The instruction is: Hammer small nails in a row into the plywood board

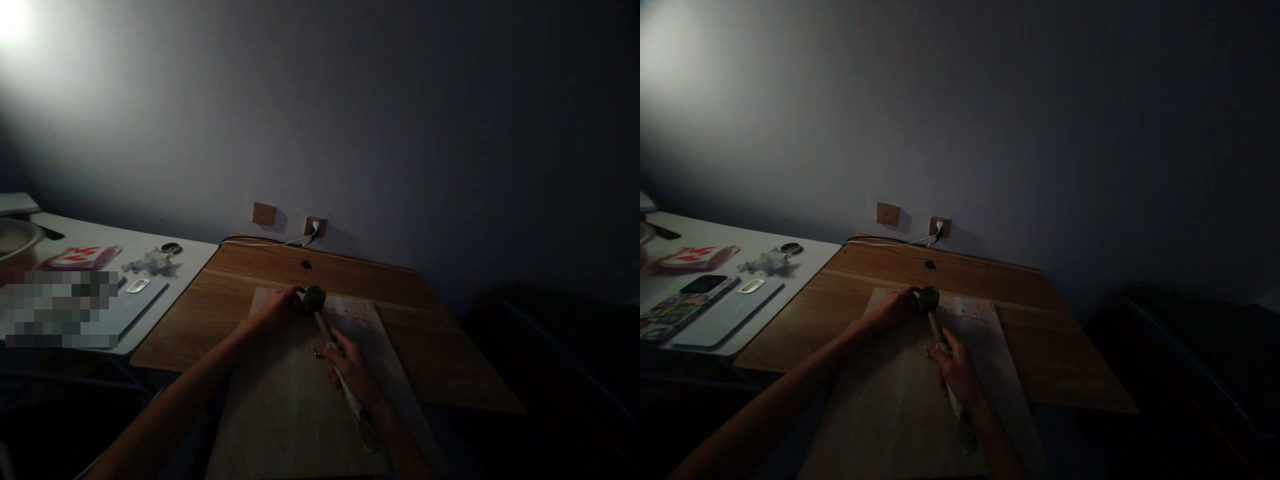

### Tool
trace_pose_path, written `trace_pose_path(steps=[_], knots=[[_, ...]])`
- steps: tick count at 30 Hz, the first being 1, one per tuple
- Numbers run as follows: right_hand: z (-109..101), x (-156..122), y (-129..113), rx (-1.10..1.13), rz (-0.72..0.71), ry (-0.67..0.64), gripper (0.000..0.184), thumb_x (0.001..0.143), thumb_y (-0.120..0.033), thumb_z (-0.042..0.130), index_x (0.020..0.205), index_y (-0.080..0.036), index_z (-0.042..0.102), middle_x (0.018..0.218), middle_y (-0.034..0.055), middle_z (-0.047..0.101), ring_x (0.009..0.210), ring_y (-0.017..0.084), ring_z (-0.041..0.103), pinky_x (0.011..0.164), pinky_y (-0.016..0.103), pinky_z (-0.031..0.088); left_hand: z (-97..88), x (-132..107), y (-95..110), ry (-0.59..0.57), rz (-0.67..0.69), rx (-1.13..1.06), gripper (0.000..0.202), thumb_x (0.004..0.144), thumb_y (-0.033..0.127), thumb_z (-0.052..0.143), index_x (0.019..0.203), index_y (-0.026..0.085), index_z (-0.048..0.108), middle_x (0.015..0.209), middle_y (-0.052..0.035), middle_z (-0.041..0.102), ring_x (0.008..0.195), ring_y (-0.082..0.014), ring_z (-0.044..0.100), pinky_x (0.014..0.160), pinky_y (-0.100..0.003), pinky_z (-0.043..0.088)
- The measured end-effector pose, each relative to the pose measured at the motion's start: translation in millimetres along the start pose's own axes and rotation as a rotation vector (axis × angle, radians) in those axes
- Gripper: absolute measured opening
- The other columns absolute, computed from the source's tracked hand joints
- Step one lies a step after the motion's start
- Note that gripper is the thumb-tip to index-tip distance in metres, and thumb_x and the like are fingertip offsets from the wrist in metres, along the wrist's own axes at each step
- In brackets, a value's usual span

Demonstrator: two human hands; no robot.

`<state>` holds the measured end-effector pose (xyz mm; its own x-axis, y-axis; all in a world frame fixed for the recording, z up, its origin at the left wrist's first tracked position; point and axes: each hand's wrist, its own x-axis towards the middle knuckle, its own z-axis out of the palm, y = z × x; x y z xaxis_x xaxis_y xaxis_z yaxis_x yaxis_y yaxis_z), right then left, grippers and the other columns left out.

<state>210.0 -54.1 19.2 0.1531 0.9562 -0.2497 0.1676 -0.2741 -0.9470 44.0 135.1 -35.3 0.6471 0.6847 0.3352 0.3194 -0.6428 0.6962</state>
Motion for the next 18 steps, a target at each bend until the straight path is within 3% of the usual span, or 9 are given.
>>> trace_pose_path(steps=[3, 6, 12, 18], knots=[[-9, -13, 6, 0.025, 0.027, 0.034, 0.071, 0.08, -0.047, 0.063, 0.14, -0.013, 0.05, 0.059, -0.0078, 0.052, 0.036, 0.007, 0.039, 0.031, 0.017, 0.029, -6.0, -7, 8, 0.038, 0.013, 0.12, 0.038, 0.084, 0.017, 0.063, 0.121, 0.019, 0.059, 0.105, -0.006, 0.07, 0.088, -0.0185, 0.067, 0.077, -0.028, 0.051], [-23, -28, 14, 0.033, 0.065, 0.041, 0.075, 0.08, -0.048, 0.064, 0.144, -0.012, 0.047, 0.063, -0.0059, 0.055, 0.037, 0.008, 0.04, 0.031, 0.018, 0.031, -13.2, -19, 29, 0.007, 0.126, 0.266, 0.023, 0.09, 0.022, 0.059, 0.113, 0.019, 0.062, 0.111, -0.008, 0.065, 0.093, -0.0193, 0.065, 0.081, -0.029, 0.05], [-38, -43, 30, -0.014, 0.132, 0.067, 0.085, 0.081, -0.049, 0.06, 0.151, -0.006, 0.037, 0.048, -0.0104, 0.044, 0.035, 0.01, 0.035, 0.031, 0.019, 0.029, -8.9, -42, 80, -0.243, 0.474, 0.501, 0.009, 0.093, 0.017, 0.06, 0.101, 0.02, 0.065, 0.097, -0.0056, 0.068, 0.094, -0.0196, 0.064, 0.088, -0.031, 0.046], [-34, -40, 42, 0.005, 0.164, 0.127, 0.085, 0.078, -0.048, 0.061, 0.15, -0.011, 0.037, 0.065, -0.0058, 0.053, 0.035, 0.007, 0.04, 0.032, 0.019, 0.028, 6.5, -51, 97, -0.271, 0.624, 0.657, 0.016, 0.095, 0.014, 0.057, 0.109, 0.019, 0.063, 0.087, -0.0066, 0.07, 0.085, -0.0209, 0.063, 0.078, -0.033, 0.045]])
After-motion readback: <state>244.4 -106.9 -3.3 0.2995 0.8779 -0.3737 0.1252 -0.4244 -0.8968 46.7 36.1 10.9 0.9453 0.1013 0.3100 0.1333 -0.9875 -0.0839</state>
